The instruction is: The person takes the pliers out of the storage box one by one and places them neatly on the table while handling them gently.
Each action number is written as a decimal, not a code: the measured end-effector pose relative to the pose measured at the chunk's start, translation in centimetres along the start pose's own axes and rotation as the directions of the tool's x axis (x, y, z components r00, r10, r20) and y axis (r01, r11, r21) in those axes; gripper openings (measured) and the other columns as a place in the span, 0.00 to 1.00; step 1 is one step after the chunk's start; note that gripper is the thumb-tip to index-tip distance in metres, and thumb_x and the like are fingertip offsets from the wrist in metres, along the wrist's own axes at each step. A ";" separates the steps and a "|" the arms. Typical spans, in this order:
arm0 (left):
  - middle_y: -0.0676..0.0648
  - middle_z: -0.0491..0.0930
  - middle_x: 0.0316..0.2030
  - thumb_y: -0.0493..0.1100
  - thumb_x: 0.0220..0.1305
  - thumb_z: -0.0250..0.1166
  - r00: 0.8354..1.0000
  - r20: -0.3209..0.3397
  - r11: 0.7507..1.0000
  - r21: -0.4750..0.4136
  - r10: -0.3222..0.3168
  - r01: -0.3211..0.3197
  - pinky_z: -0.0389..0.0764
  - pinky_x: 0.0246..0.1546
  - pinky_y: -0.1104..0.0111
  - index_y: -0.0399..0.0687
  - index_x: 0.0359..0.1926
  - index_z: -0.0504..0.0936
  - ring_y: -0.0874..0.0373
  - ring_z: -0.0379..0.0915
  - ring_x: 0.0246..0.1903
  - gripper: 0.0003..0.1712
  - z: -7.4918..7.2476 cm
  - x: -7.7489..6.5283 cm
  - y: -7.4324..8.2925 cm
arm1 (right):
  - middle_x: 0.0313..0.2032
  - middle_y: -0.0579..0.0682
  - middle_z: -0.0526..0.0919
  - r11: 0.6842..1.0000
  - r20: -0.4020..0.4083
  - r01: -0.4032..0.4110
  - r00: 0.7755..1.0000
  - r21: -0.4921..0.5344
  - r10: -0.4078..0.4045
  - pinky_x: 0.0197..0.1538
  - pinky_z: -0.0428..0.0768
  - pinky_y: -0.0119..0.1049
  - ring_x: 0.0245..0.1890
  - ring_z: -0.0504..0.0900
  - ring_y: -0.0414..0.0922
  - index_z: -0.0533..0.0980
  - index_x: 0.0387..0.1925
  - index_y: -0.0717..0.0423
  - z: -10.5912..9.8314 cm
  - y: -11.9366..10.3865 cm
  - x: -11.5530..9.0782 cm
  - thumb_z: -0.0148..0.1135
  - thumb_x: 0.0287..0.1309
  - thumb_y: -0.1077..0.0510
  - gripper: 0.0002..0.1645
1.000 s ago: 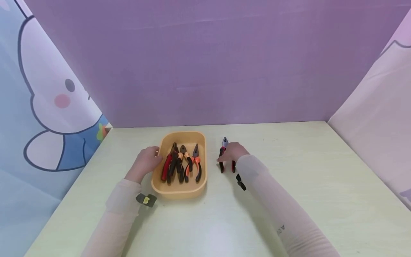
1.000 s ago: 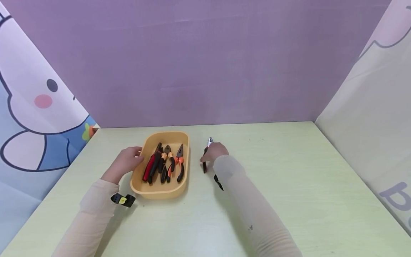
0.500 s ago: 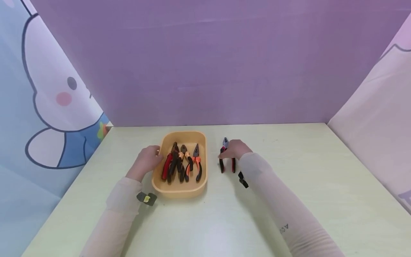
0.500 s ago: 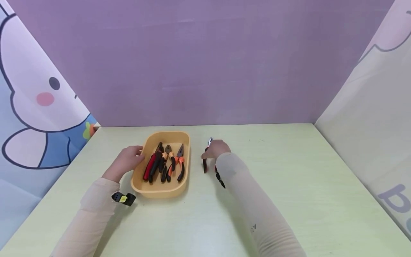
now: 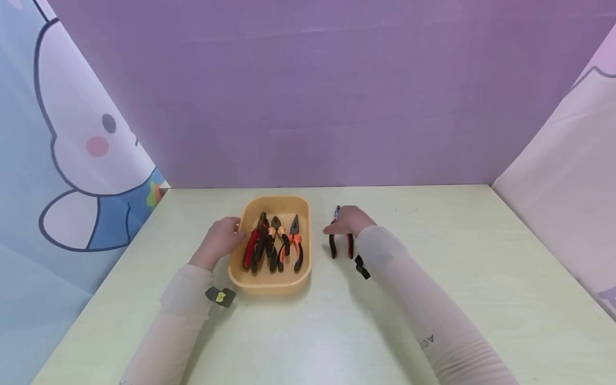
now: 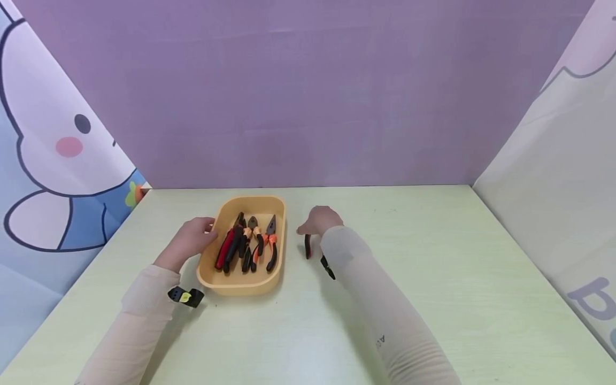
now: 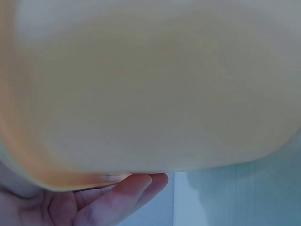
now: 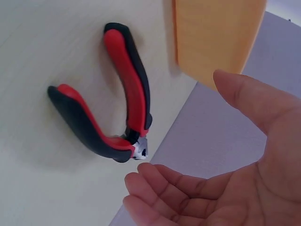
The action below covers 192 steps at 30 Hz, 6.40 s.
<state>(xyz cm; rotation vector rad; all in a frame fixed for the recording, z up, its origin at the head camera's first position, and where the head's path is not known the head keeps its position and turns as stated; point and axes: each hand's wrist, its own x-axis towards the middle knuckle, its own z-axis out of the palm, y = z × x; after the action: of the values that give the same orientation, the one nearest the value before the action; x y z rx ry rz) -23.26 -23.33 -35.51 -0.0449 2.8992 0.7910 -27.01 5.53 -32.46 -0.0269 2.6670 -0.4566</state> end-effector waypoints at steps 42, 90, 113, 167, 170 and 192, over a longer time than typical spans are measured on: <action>0.28 0.71 0.55 0.39 0.63 0.50 1.000 -0.010 1.000 -0.001 -0.011 0.011 0.77 0.48 0.52 0.26 0.60 0.67 0.39 0.73 0.50 0.27 0.0 0.0 -0.3 | 0.30 0.48 0.70 0.971 0.089 0.241 0.967 0.012 -0.241 0.34 0.70 0.38 0.33 0.71 0.45 0.65 0.30 0.52 -1.0 -6.9 -1.9 0.56 0.57 0.44 0.17; 0.32 0.77 0.47 0.38 0.63 0.52 0.999 -0.032 1.000 0.002 0.003 -0.003 0.79 0.42 0.58 0.28 0.56 0.71 0.47 0.76 0.39 0.23 0.6 0.0 0.8 | 0.59 0.48 0.73 0.953 0.160 0.260 0.959 -0.154 -0.236 0.56 0.73 0.40 0.56 0.73 0.46 0.73 0.58 0.49 3.1 -10.7 -1.4 0.59 0.58 0.43 0.29; 0.39 0.79 0.37 0.37 0.63 0.52 0.999 -0.023 0.999 -0.040 -0.024 0.023 0.79 0.34 0.64 0.30 0.54 0.74 0.52 0.74 0.31 0.20 0.9 -0.3 1.4 | 0.48 0.46 0.78 0.981 0.211 0.151 0.970 -0.120 -0.124 0.44 0.78 0.40 0.40 0.77 0.44 0.80 0.47 0.47 3.6 -11.5 -0.3 0.67 0.50 0.43 0.23; 0.42 0.77 0.30 0.36 0.63 0.53 0.999 -0.038 0.999 -0.037 -0.002 0.000 0.77 0.26 0.67 0.31 0.49 0.76 0.54 0.73 0.26 0.16 1.6 -0.3 2.1 | 0.30 0.46 0.78 0.876 0.129 0.284 0.959 -0.390 -0.253 0.34 0.77 0.34 0.29 0.74 0.42 0.78 0.21 0.52 3.8 -10.7 -2.7 0.67 0.50 0.60 0.07; 0.43 0.76 0.27 0.36 0.62 0.53 0.999 -0.042 1.000 -0.028 0.005 -0.006 0.75 0.24 0.68 0.32 0.46 0.76 0.54 0.71 0.25 0.15 1.6 -0.2 2.1 | 0.29 0.46 0.78 0.881 0.125 0.283 0.959 -0.380 -0.254 0.32 0.77 0.35 0.28 0.75 0.43 0.76 0.19 0.52 3.7 -10.6 -3.0 0.66 0.49 0.62 0.08; 0.37 0.80 0.38 0.37 0.62 0.53 0.999 -0.032 1.000 -0.017 0.005 -0.005 0.80 0.32 0.64 0.29 0.53 0.74 0.52 0.75 0.31 0.20 1.8 -0.3 1.9 | 0.33 0.48 0.77 0.943 0.196 0.161 0.975 -0.292 -0.106 0.26 0.72 0.32 0.25 0.71 0.42 0.79 0.27 0.52 3.3 -10.6 -2.7 0.61 0.55 0.62 0.04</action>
<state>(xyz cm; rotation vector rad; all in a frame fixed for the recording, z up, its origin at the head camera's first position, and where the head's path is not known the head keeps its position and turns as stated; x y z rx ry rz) -22.91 -20.78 -36.02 -0.0522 2.9236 0.8231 -23.72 -5.28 -30.77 -0.3289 2.5410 -0.0708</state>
